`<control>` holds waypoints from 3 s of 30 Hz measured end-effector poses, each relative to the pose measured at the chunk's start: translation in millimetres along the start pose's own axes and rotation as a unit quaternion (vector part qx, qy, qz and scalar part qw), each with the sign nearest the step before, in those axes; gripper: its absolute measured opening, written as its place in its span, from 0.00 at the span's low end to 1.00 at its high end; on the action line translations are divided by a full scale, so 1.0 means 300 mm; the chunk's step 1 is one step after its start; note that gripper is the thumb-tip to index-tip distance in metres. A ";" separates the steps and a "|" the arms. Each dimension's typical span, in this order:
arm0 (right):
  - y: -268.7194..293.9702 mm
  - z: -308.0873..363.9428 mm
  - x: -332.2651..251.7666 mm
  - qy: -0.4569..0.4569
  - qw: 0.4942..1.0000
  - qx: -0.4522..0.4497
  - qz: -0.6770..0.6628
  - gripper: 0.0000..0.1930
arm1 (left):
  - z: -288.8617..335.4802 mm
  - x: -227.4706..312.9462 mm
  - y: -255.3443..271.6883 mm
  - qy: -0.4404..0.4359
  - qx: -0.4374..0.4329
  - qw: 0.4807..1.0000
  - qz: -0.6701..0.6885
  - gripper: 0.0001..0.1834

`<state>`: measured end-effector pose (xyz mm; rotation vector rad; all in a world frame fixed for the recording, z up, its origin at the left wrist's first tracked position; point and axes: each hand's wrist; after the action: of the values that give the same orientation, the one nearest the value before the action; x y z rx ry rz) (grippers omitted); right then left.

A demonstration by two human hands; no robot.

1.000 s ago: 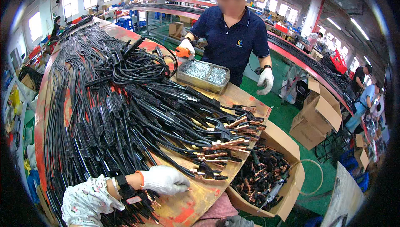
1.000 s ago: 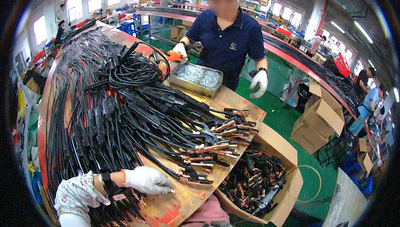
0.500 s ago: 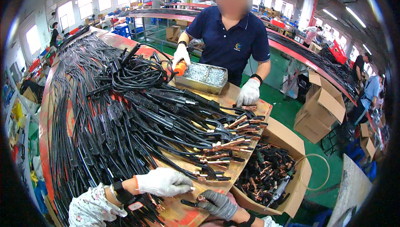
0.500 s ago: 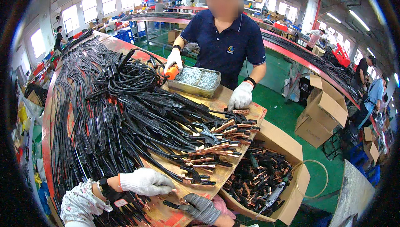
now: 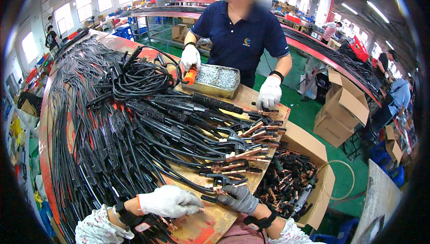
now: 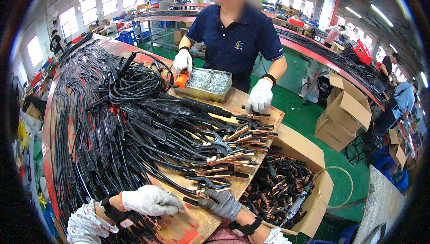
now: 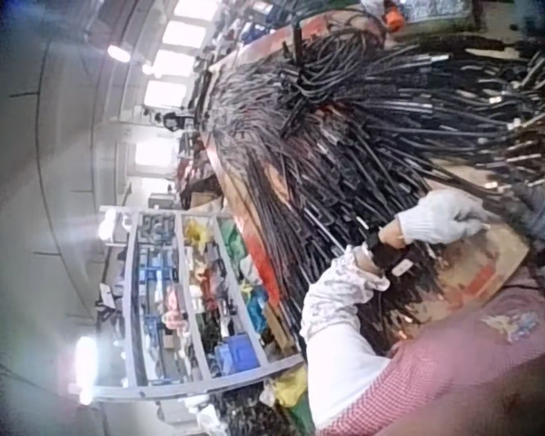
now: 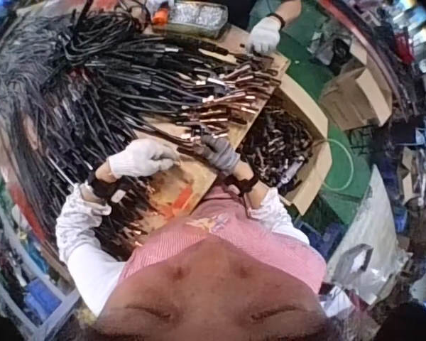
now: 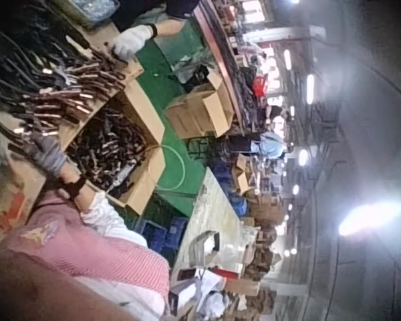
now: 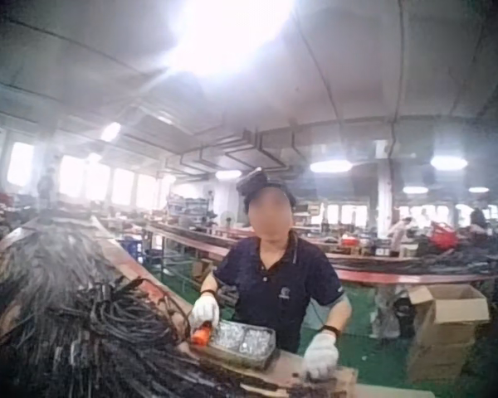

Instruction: Assembling heavy-duty electrical clamps and cables using an electric screwdriver.

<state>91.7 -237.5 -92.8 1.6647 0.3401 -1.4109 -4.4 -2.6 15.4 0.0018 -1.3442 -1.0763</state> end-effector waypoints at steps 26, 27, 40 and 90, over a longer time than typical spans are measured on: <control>-0.061 0.143 -0.110 -0.024 0.987 0.058 0.145 0.19 | -0.046 0.027 -0.009 0.039 0.015 0.999 -0.030 0.20; -0.068 0.156 -0.106 -0.012 0.986 0.079 0.146 0.19 | -0.044 0.058 -0.001 0.044 0.023 0.998 -0.023 0.19; -0.090 0.113 -0.162 0.026 0.983 0.093 0.154 0.15 | -0.047 0.065 -0.023 0.080 0.073 0.993 -0.038 0.16; 0.496 0.474 0.369 -0.279 0.695 0.453 -0.484 0.10 | -0.115 0.034 -0.097 0.048 0.176 0.948 -0.260 0.18</control>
<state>138.6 -465.2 -117.0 1.6521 0.1371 -3.2023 2.8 -44.4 -3.4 0.6997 -1.4685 -1.2330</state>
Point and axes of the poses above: each hand's wrist, its own z-axis away from the middle knuckle, its own y-axis out of the back of the hand, x = y × z, and after that the axes turned 8 degrees about -y, right-handed
